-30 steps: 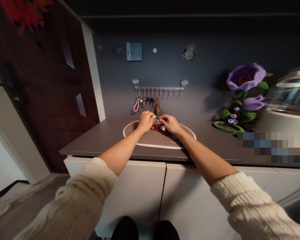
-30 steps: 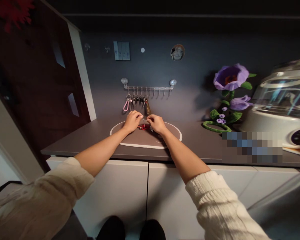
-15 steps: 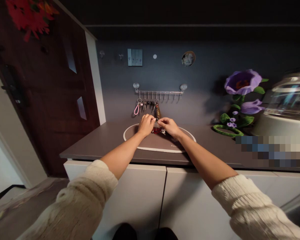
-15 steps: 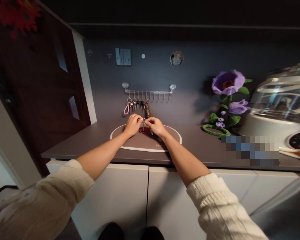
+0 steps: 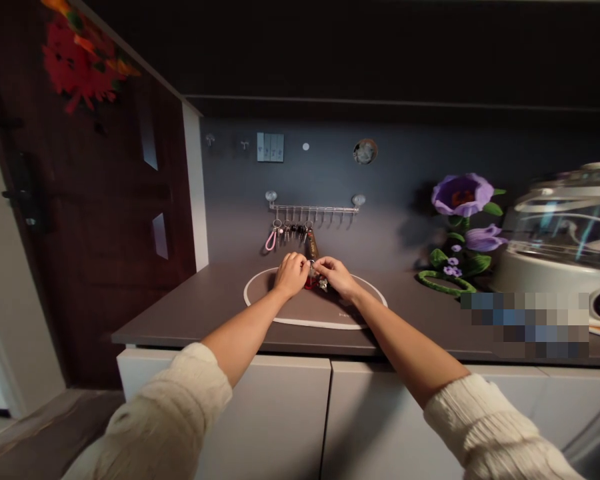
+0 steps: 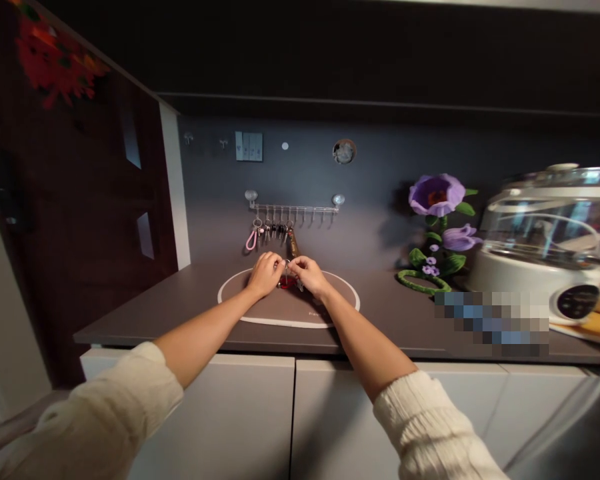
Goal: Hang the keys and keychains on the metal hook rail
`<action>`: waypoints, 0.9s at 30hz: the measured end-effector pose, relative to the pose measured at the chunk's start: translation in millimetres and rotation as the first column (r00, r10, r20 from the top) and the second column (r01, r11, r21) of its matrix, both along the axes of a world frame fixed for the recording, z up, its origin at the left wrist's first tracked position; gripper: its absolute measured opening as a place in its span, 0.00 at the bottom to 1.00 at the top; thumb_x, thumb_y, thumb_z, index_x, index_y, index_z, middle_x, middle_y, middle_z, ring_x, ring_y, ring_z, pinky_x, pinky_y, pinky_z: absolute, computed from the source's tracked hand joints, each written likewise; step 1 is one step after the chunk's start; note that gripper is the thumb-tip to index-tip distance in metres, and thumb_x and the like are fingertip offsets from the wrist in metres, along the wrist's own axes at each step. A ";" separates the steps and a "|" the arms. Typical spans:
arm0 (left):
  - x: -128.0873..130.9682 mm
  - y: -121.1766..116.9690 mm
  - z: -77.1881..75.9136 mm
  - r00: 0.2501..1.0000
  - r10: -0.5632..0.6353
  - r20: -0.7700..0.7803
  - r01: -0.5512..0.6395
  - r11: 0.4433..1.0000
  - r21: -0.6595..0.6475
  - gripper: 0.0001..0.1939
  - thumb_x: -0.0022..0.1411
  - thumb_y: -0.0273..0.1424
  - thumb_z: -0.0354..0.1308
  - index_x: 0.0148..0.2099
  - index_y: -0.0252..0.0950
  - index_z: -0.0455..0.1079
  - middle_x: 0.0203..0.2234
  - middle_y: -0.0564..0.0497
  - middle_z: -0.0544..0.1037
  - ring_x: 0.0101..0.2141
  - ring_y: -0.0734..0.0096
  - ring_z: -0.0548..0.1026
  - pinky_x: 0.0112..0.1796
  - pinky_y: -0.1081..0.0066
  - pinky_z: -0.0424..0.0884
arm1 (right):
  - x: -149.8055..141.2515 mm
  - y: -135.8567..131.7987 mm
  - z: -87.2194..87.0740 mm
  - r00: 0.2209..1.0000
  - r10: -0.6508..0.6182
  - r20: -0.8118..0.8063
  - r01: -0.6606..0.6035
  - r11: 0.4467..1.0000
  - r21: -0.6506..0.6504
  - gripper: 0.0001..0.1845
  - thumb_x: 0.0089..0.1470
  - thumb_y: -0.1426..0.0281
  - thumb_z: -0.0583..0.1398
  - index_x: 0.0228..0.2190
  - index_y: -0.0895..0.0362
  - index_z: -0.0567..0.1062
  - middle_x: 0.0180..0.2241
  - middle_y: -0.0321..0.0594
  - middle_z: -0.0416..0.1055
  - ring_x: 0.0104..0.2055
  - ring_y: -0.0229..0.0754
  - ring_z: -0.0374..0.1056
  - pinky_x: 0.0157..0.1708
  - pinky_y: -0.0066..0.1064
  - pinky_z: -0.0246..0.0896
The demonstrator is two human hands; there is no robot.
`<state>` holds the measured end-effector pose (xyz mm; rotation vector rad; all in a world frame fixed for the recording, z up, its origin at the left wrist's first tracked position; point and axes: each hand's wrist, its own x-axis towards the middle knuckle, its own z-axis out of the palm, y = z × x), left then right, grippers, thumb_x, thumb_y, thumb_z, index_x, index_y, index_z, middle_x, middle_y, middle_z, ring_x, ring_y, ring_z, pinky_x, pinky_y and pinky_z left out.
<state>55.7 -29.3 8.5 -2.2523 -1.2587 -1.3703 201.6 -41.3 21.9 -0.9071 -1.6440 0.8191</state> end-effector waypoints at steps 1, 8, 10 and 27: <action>0.3 -0.3 -0.2 1.000 -0.003 -0.003 0.003 1.000 0.001 0.10 0.62 0.32 0.44 0.33 0.36 0.65 0.31 0.48 0.71 0.37 0.67 0.66 0.41 0.67 0.62 | 0.2 0.0 -0.3 1.000 -0.006 -0.004 0.006 1.000 0.002 0.18 0.39 0.57 0.61 0.25 0.59 0.67 0.22 0.31 0.64 0.25 0.32 0.59 0.29 0.26 0.55; 1.6 -2.3 -0.7 1.000 -0.011 -0.025 0.010 1.000 -0.014 0.10 0.61 0.31 0.44 0.33 0.37 0.66 0.32 0.48 0.71 0.38 0.66 0.66 0.41 0.66 0.62 | 2.1 7.0 -6.6 1.000 0.001 -0.012 -0.001 0.999 0.044 0.18 0.40 0.56 0.60 0.26 0.58 0.65 0.22 0.30 0.62 0.25 0.32 0.57 0.28 0.26 0.55; 1.6 -1.8 -1.0 0.999 -0.007 -0.034 0.006 1.000 -0.013 0.11 0.62 0.31 0.43 0.33 0.37 0.66 0.32 0.47 0.71 0.37 0.66 0.66 0.41 0.66 0.62 | 2.8 10.7 -8.9 1.000 -0.006 -0.001 0.006 0.998 0.066 0.18 0.41 0.56 0.60 0.26 0.58 0.64 0.22 0.31 0.62 0.26 0.32 0.57 0.29 0.26 0.55; 1.4 2.4 -2.3 0.994 0.086 -0.067 -0.087 0.996 -0.011 0.14 0.63 0.30 0.41 0.32 0.36 0.67 0.32 0.46 0.72 0.37 0.65 0.67 0.41 0.65 0.62 | 0.8 33.2 31.7 0.975 -0.122 -0.187 0.131 0.991 0.035 0.10 0.45 0.64 0.58 0.25 0.57 0.62 0.23 0.31 0.61 0.25 0.30 0.59 0.32 0.26 0.60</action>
